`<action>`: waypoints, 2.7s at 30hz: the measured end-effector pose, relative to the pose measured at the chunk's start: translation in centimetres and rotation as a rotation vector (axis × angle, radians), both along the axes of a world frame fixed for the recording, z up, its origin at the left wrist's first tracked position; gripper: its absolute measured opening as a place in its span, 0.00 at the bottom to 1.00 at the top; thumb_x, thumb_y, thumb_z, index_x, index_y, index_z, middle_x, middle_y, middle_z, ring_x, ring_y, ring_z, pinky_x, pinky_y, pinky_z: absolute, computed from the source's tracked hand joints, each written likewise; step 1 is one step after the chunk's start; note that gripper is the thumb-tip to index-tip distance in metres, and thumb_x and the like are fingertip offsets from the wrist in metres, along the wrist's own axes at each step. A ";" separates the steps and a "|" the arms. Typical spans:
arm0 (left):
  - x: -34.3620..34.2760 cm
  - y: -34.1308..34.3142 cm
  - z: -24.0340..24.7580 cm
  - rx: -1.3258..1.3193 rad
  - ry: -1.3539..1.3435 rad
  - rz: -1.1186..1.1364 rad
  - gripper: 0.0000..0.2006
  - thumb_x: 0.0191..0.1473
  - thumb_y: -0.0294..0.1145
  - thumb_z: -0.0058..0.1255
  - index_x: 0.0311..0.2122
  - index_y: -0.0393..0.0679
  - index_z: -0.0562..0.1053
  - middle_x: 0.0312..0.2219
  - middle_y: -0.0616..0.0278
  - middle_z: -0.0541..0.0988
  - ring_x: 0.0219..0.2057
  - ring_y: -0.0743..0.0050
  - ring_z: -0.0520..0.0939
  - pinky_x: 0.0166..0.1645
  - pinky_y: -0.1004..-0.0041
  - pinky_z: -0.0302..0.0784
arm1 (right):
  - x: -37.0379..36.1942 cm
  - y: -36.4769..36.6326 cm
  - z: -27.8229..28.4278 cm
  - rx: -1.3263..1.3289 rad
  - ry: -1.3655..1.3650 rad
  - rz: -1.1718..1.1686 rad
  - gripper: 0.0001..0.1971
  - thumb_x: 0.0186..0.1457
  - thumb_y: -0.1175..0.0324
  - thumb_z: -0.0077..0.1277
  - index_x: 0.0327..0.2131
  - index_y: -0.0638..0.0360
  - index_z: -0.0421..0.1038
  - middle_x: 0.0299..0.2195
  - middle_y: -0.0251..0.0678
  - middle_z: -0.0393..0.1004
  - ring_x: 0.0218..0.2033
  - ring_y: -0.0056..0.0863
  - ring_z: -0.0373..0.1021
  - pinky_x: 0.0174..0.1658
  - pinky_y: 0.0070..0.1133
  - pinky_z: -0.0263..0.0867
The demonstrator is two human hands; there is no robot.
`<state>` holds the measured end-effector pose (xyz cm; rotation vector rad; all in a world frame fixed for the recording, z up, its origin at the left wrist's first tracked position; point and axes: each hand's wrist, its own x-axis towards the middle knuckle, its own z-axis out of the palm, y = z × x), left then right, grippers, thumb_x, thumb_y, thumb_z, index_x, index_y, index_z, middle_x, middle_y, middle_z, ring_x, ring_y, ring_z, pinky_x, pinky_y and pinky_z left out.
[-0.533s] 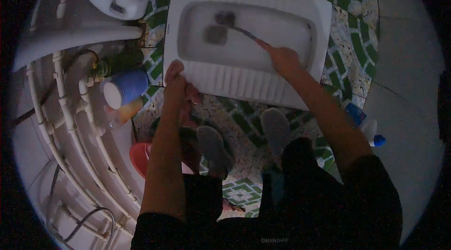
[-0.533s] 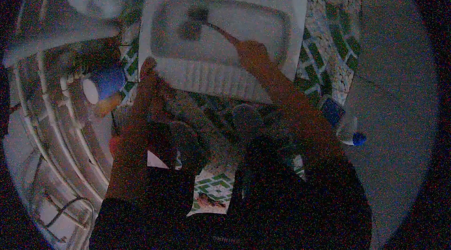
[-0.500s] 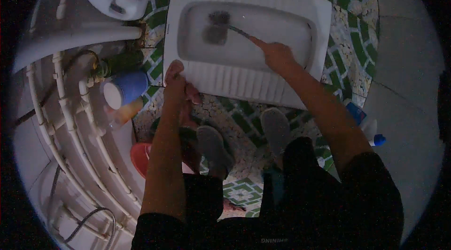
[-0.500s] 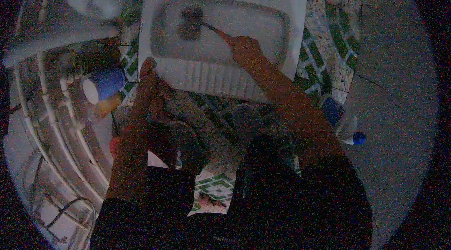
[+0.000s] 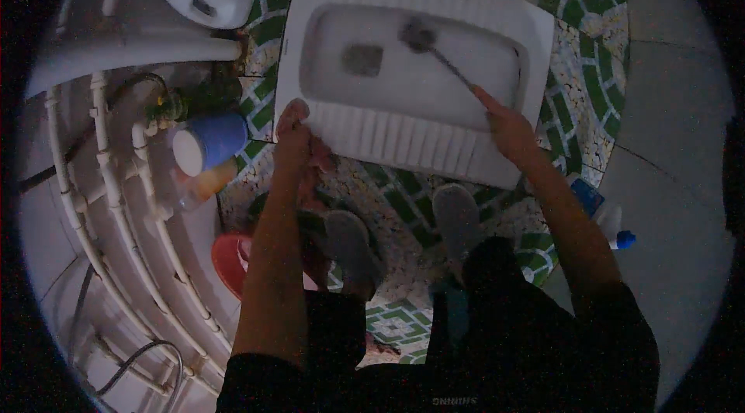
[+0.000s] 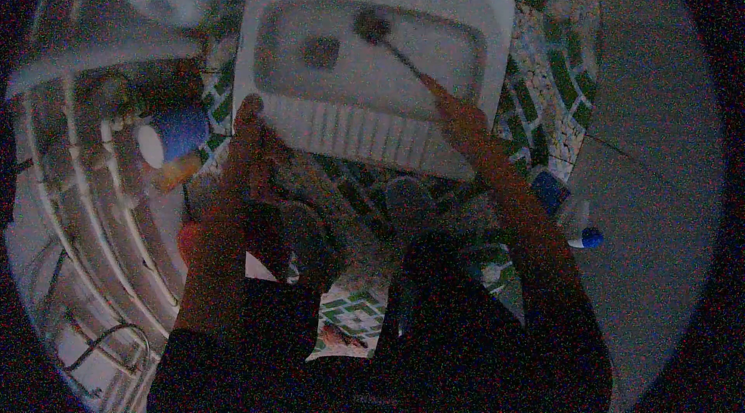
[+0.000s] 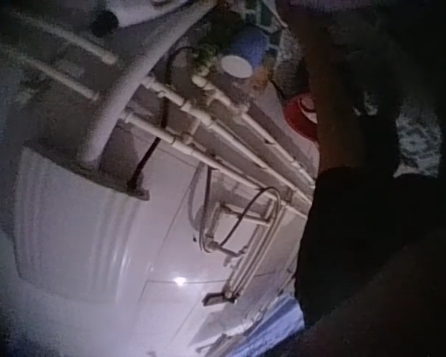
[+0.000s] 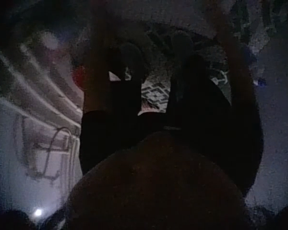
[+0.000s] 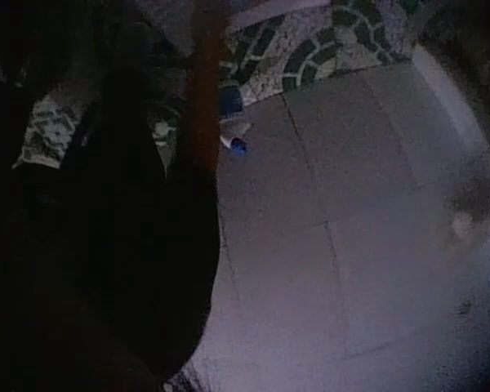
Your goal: The person cleans a squat toilet by scrubbing it using a toilet brush while washing and holding a cloth by hand.
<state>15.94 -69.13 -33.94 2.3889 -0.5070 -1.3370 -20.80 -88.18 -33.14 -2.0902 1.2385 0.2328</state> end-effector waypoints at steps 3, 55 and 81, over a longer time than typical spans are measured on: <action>-2.8 -2.3 1.2 0.016 0.001 0.291 0.17 0.50 0.42 0.36 0.31 0.37 0.70 0.24 0.53 0.75 0.30 0.61 0.76 0.34 0.66 0.68 | 4.1 -1.0 -2.8 -0.053 -0.086 0.114 0.26 0.55 0.68 0.38 0.57 0.31 0.48 0.27 0.53 0.70 0.29 0.49 0.68 0.34 0.37 0.63; -12.4 8.0 33.4 -0.867 -0.077 0.343 0.21 0.43 0.16 0.45 0.45 0.39 0.61 0.41 0.61 0.69 0.43 0.73 0.70 0.46 0.76 0.66 | 8.3 3.0 5.8 -0.205 -0.049 0.082 0.30 0.48 0.74 0.35 0.57 0.49 0.47 0.33 0.50 0.71 0.35 0.46 0.69 0.39 0.36 0.64; -18.1 2.9 35.9 -1.267 0.720 0.349 0.18 0.48 0.21 0.38 0.47 0.41 0.66 0.46 0.59 0.69 0.48 0.67 0.68 0.52 0.67 0.61 | -16.3 11.8 5.6 -0.729 -0.469 -0.092 0.30 0.46 0.78 0.36 0.56 0.52 0.49 0.25 0.55 0.70 0.27 0.53 0.67 0.30 0.38 0.63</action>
